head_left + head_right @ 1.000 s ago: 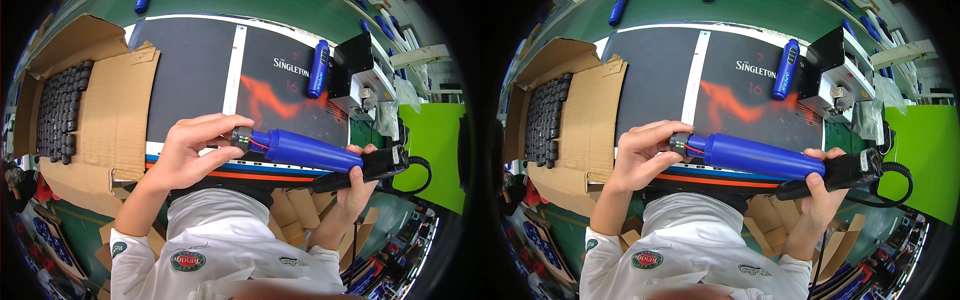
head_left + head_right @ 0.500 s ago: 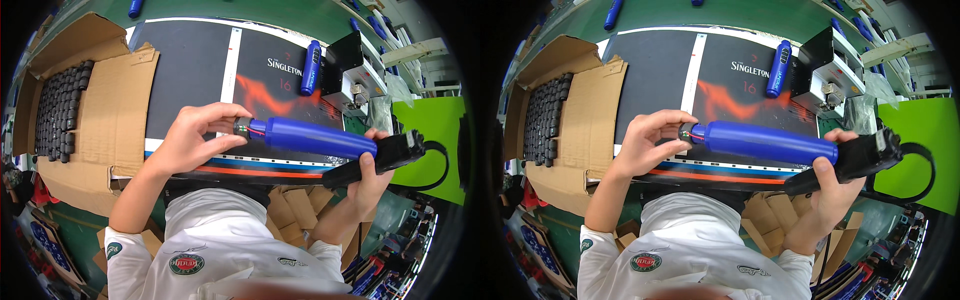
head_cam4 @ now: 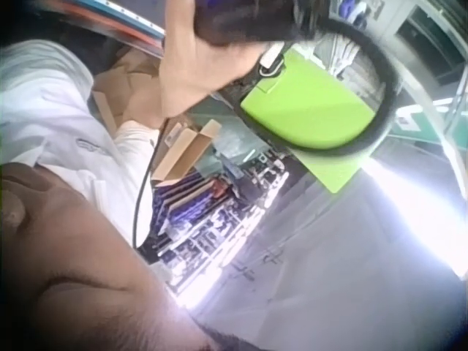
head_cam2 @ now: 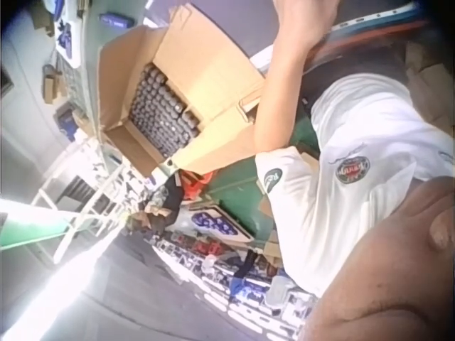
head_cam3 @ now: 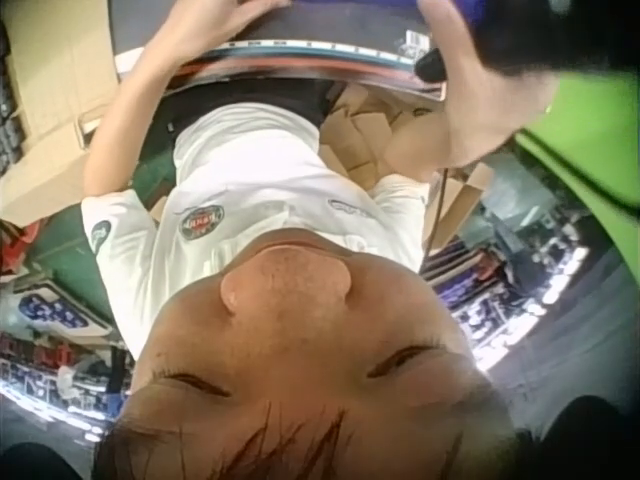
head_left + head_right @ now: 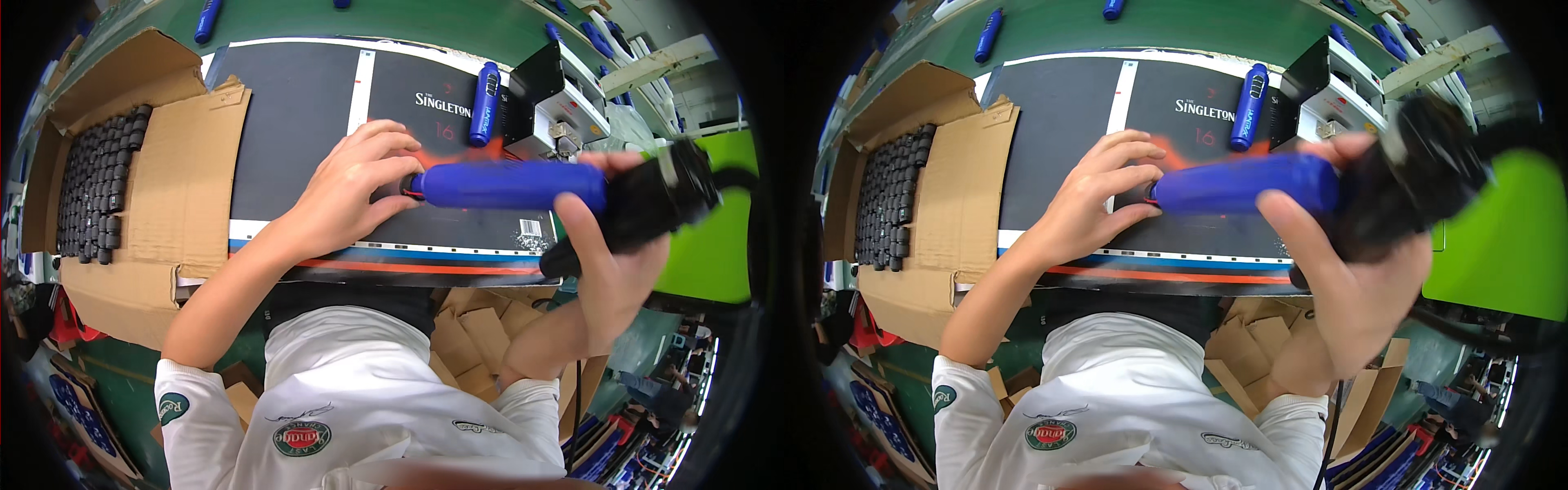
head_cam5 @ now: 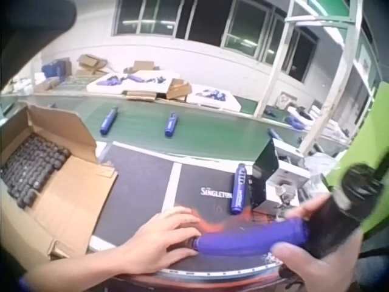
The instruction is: The person assembles small black electronic components into blue cylindrical parts using an electric screwdriver.
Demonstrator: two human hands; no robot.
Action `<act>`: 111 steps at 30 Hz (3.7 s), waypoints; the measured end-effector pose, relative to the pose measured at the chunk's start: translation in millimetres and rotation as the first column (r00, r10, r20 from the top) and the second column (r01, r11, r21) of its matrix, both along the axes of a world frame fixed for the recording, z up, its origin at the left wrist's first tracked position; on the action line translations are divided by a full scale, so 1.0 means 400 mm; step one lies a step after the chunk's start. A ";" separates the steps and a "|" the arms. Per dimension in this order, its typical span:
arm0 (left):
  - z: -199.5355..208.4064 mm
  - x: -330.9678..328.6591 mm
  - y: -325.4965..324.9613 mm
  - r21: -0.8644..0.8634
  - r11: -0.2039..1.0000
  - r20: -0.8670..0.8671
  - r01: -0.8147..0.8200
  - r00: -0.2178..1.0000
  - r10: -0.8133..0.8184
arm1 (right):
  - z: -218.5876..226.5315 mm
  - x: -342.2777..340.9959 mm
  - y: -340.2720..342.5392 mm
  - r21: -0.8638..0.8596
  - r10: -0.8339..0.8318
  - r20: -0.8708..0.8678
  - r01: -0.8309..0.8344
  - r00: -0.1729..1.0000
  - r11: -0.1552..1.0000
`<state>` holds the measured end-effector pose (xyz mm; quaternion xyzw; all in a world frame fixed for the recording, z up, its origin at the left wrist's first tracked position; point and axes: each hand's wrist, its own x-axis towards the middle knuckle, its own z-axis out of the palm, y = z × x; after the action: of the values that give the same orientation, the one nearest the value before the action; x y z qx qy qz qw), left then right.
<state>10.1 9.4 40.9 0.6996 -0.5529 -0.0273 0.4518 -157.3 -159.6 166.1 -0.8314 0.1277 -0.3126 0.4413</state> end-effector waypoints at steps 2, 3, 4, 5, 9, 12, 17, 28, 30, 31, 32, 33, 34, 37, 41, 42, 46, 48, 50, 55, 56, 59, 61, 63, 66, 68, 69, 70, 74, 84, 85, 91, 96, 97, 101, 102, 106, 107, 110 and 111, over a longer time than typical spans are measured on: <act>-0.021 0.003 -0.008 0.076 0.995 0.042 -0.066 0.997 0.063 | -0.026 0.059 0.002 0.014 0.051 0.064 -0.052 0.997 0.999; -0.031 0.007 -0.019 0.076 0.996 0.046 -0.051 0.998 0.048 | -0.032 0.084 0.006 0.017 0.047 0.060 -0.048 0.997 0.999; -0.039 0.011 -0.028 0.110 0.991 0.072 -0.076 0.995 0.068 | -0.046 0.104 0.001 -0.020 0.032 0.026 -0.031 0.999 0.999; -0.048 0.013 -0.036 0.144 0.984 0.099 -0.101 0.991 0.087 | -0.059 0.121 -0.001 -0.055 0.014 -0.008 -0.014 1.000 0.998; -0.083 0.020 -0.048 0.188 0.978 0.077 -0.092 0.994 0.078 | -0.098 0.157 -0.003 -0.178 0.084 0.000 -0.083 0.996 0.981; -0.065 0.059 -0.039 0.163 0.986 -0.015 0.017 1.000 -0.015 | -0.110 0.153 -0.024 -0.179 0.158 0.030 -0.150 0.987 0.972; 0.076 0.036 -0.117 0.064 0.988 -0.568 0.144 0.819 -0.082 | -0.121 0.160 -0.030 -0.160 0.223 -0.008 -0.221 0.975 0.962; -0.016 0.002 -0.201 -0.337 0.941 -0.545 -0.014 0.818 -0.183 | -0.079 0.088 -0.113 0.567 0.232 0.097 -0.246 0.968 0.786; -0.025 0.002 -0.200 -0.325 0.946 -0.467 0.010 0.868 -0.169 | -0.088 0.092 -0.124 0.548 0.222 0.112 -0.247 0.969 0.799; -0.029 0.000 -0.199 -0.320 0.947 -0.380 0.030 0.911 -0.158 | -0.091 0.089 -0.124 0.521 0.171 0.164 -0.232 0.972 0.821; -0.034 -0.014 -0.205 -0.324 0.945 -0.281 0.043 0.950 -0.140 | -0.093 0.086 -0.124 0.493 0.121 0.216 -0.216 0.969 0.843; -0.024 -0.011 -0.208 -0.323 0.946 -0.280 0.042 0.950 -0.137 | -0.096 0.083 -0.125 0.495 0.123 0.217 -0.218 0.968 0.841; -0.003 -0.003 -0.217 -0.311 0.950 -0.447 0.018 0.880 -0.163 | -0.096 0.079 -0.127 0.508 0.116 0.239 -0.226 0.964 0.831; 0.010 -0.010 -0.211 -0.278 0.960 -0.550 -0.020 0.823 -0.142 | -0.070 0.055 -0.117 0.646 0.154 0.168 -0.226 0.974 0.729; 0.020 0.019 -0.209 -0.207 0.978 -0.473 0.031 0.872 -0.127 | -0.135 0.039 -0.128 0.487 0.049 0.320 -0.208 0.946 0.848; 0.017 0.043 -0.207 -0.225 0.974 -0.617 0.018 0.771 -0.157 | -0.157 0.027 -0.134 0.542 0.034 0.382 -0.254 0.924 0.801; 0.007 0.110 -0.179 -0.378 0.923 -0.894 -0.075 0.288 -0.343 | -0.251 -0.046 -0.166 0.729 -0.054 0.524 -0.414 0.850 0.546; 0.020 0.122 -0.162 -0.462 0.884 -0.878 -0.065 0.174 -0.446 | -0.315 -0.070 -0.174 0.799 -0.108 0.520 -0.438 0.847 0.413; 0.043 0.126 -0.151 -0.481 0.874 -0.871 -0.068 0.152 -0.468 | -0.375 -0.071 -0.170 0.838 -0.138 0.521 -0.474 0.842 0.270; 0.084 0.175 -0.204 -0.438 0.894 -0.794 -0.096 0.508 -0.334 | -0.445 -0.050 -0.147 0.899 -0.143 0.432 -0.413 0.890 0.145; 0.092 0.229 -0.206 -0.291 0.955 -0.675 -0.056 0.719 -0.163 | -0.448 -0.044 -0.145 0.899 -0.151 0.438 -0.429 0.886 0.090; 0.126 0.320 -0.246 0.045 0.970 0.642 -0.239 0.751 0.156 | -0.451 -0.045 -0.143 0.887 -0.155 0.458 -0.462 0.875 0.014; 0.121 0.362 -0.291 0.282 0.870 0.755 -0.404 0.653 0.059 | -0.454 -0.051 -0.142 0.883 -0.154 0.466 -0.469 0.871 0.016; 0.073 0.454 -0.325 0.348 0.835 0.761 -0.426 0.649 0.014 | -0.454 -0.051 -0.140 0.880 -0.154 0.471 -0.475 0.869 0.010; -0.002 0.599 -0.350 0.345 0.821 0.836 -0.455 0.546 -0.049 | -0.449 -0.049 -0.138 0.876 -0.149 0.476 -0.481 0.867 -0.001; -0.031 0.645 -0.357 0.398 0.760 0.829 -0.513 0.557 -0.058 | -0.451 -0.047 -0.138 0.869 -0.161 0.486 -0.494 0.859 -0.012; -0.047 0.661 -0.368 0.455 0.697 0.815 -0.555 0.575 -0.075 | -0.450 -0.049 -0.137 0.869 -0.164 0.484 -0.494 0.859 -0.022; -0.057 0.683 -0.369 0.474 0.686 0.804 -0.551 0.589 -0.082 | -0.451 -0.049 -0.138 0.866 -0.163 0.489 -0.499 0.857 -0.026; -0.059 0.779 -0.333 0.151 0.735 0.903 -0.661 0.395 0.169 | -0.446 -0.051 -0.143 0.872 -0.170 0.478 -0.489 0.862 -0.025; -0.056 0.873 -0.122 0.327 0.518 0.363 -0.790 0.612 0.703 | -0.444 -0.045 -0.123 0.899 -0.169 0.438 -0.423 0.883 0.115; -0.016 0.797 -0.130 0.388 0.625 0.036 -0.677 0.689 0.724 | -0.446 -0.047 -0.125 0.899 -0.171 0.436 -0.422 0.884 0.114; 0.064 0.328 -0.049 0.278 0.885 -0.022 -0.374 0.919 0.395 | -0.462 -0.053 -0.140 0.835 -0.214 0.545 -0.549 0.811 0.044; 0.063 0.042 -0.010 0.293 0.886 0.171 -0.360 0.931 0.322 | -0.424 -0.033 -0.138 0.819 -0.229 0.567 -0.571 0.791 0.055; 0.034 0.014 -0.004 0.277 0.874 0.246 -0.400 0.909 0.337 | -0.419 -0.034 -0.133 0.827 -0.267 0.553 -0.559 0.789 0.059; 0.000 -0.042 -0.029 0.313 0.884 0.295 -0.346 0.921 0.256 | -0.359 -0.044 -0.164 0.841 -0.445 0.532 -0.511 0.721 0.177; -0.006 -0.048 -0.043 0.293 0.894 0.379 -0.338 0.900 0.216 | -0.334 -0.049 -0.187 0.876 -0.500 0.479 -0.424 0.721 0.228; -0.038 -0.062 -0.065 0.227 0.936 0.429 -0.269 0.891 0.152 | -0.284 -0.082 -0.265 0.702 -0.280 0.653 -0.424 0.704 0.573; -0.042 -0.067 -0.067 0.217 0.936 0.429 -0.276 0.888 0.163 | -0.260 -0.066 -0.279 0.659 -0.297 0.651 -0.326 0.699 0.678; -0.048 -0.073 -0.066 0.171 0.943 0.449 -0.285 0.875 0.182 | -0.195 -0.034 -0.346 0.488 -0.266 0.697 -0.168 0.666 0.857; -0.051 -0.074 -0.064 0.181 0.938 0.442 -0.297 0.876 0.192 | -0.176 -0.018 -0.365 0.441 -0.234 0.728 -0.180 0.645 0.879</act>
<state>-19.5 -16.2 20.6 0.8038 -0.5355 0.1129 0.2335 -164.7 -305.7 95.8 -0.4840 0.0152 -0.5986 0.6381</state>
